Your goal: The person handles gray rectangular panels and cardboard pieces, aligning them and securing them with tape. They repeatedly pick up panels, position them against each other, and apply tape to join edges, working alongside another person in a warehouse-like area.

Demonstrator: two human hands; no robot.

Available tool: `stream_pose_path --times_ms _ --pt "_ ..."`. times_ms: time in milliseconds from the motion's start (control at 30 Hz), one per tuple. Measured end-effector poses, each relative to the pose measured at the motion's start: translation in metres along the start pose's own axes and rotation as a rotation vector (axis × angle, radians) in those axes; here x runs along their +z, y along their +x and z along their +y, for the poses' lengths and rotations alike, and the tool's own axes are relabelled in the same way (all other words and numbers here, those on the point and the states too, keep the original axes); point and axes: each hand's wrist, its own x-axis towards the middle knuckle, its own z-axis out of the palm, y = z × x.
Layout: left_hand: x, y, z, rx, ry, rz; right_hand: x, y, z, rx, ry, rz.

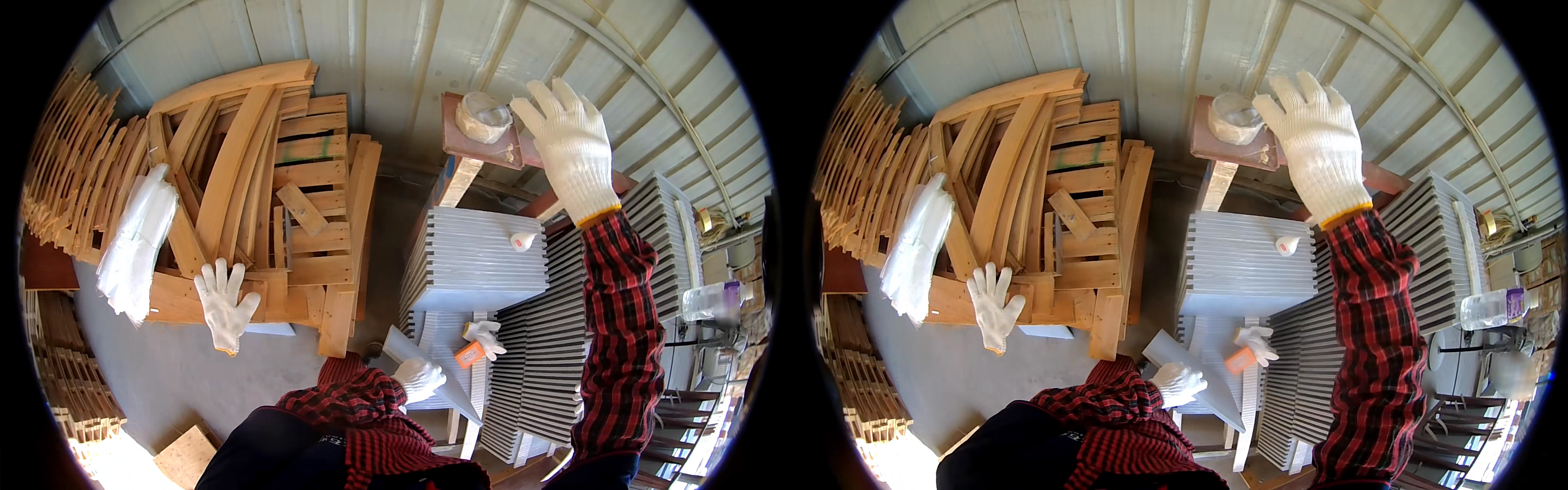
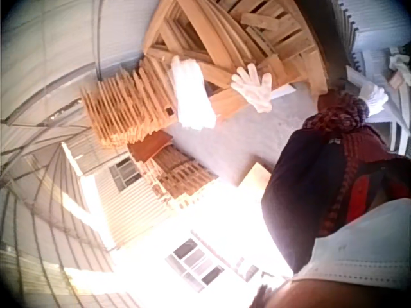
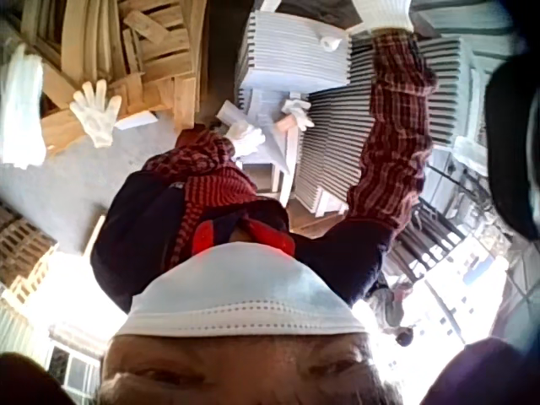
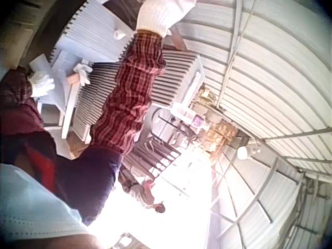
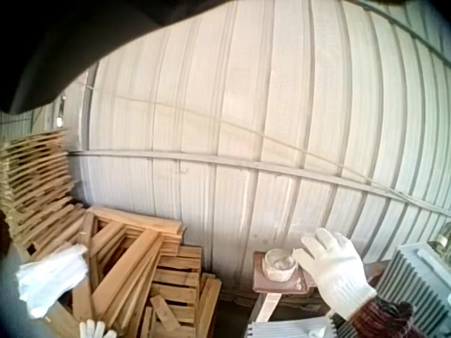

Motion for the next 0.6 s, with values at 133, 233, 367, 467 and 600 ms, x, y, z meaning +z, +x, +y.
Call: stream_pose_path --times_ms 133,233,367,467,600 --pt "0.008 -0.004 -0.002 0.045 -0.018 0.09 0.04 0.053 0.011 -0.143 -0.229 -0.473" --pt "0.004 -0.006 -0.005 -0.007 -0.035 0.019 0.037 0.077 0.006 -0.223 -0.314 -0.606" --pt "0.01 -0.007 -0.007 -0.032 -0.003 -0.035 0.038 0.07 0.021 -0.274 -0.403 -0.391" --pt "0.011 -0.003 0.001 0.034 0.024 -0.01 -0.016 0.036 0.058 -0.269 -0.41 -0.318" --pt "-0.001 -0.006 0.01 -0.043 0.049 0.03 -0.075 -0.057 0.055 -0.126 -0.104 -0.326"
